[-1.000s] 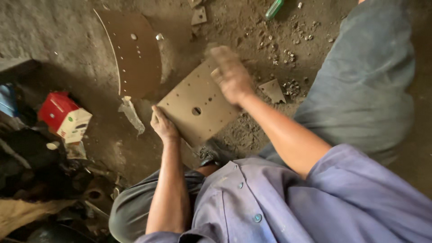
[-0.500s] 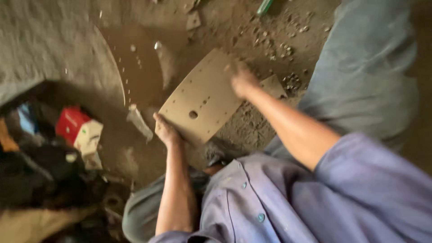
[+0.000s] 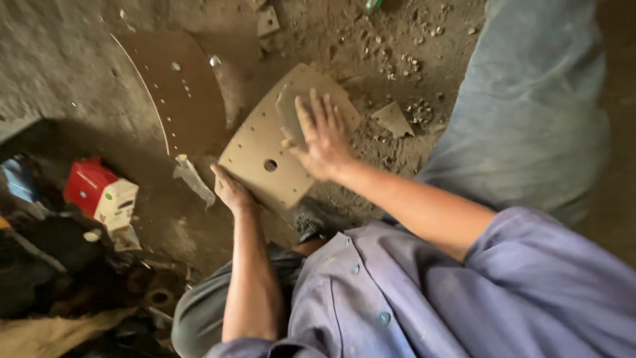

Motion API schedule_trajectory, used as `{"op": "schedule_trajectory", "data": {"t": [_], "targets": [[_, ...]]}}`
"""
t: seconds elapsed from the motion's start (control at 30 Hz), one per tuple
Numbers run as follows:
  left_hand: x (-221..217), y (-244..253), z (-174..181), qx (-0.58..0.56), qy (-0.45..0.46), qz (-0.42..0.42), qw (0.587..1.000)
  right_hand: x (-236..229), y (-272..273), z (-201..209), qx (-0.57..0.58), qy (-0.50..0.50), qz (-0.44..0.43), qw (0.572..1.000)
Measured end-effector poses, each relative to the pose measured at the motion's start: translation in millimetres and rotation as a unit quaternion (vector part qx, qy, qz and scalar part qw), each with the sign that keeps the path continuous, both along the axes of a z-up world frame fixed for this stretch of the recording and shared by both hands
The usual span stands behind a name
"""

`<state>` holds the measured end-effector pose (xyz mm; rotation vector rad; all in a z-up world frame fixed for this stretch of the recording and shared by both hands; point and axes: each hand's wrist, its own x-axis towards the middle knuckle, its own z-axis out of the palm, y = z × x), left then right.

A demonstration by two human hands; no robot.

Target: The person rubs several metal vehicle parts by hand to remove debris while sitting on a workshop floor.

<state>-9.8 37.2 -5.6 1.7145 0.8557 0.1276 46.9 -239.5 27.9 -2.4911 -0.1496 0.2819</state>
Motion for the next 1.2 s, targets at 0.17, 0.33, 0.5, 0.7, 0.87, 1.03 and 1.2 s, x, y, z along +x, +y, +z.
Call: {"op": "schedule_trajectory", "data": {"t": [0.17, 0.33, 0.5, 0.7, 0.87, 1.03, 1.2], "targets": [[5.6, 5.3, -7.6, 0.063, -0.050, -0.029, 0.996, 65.0, -54.2, 33.2, 0.287, 0.526, -0.216, 0.771], [6.3, 4.2, -2.9, 0.097, -0.032, -0.065, 0.993, 20.7, 9.1, -39.1, 0.122, -0.005, -0.026, 0.992], [7.5, -2.4, 5.9, 0.166, -0.045, -0.083, 0.982, 44.8, -32.3, -123.4, 0.331, 0.308, -0.187, 0.872], [3.5, -4.6, 2.3, 0.085, -0.049, -0.067, 0.993, 24.5, -8.9, -89.6, 0.200, 0.060, -0.056, 0.976], [12.5, -2.7, -3.0, 0.137, -0.059, -0.074, 0.986, 42.4, -32.4, -90.2, 0.283, 0.266, -0.204, 0.899], [0.0, 4.7, -6.2, 0.068, -0.040, -0.039, 0.996, 28.9, -16.8, -90.6, 0.241, 0.038, -0.066, 0.968], [16.1, -3.2, 4.7, 0.140, -0.033, -0.060, 0.988, 47.8, -31.0, -110.5, 0.365, 0.224, -0.166, 0.888]]}}
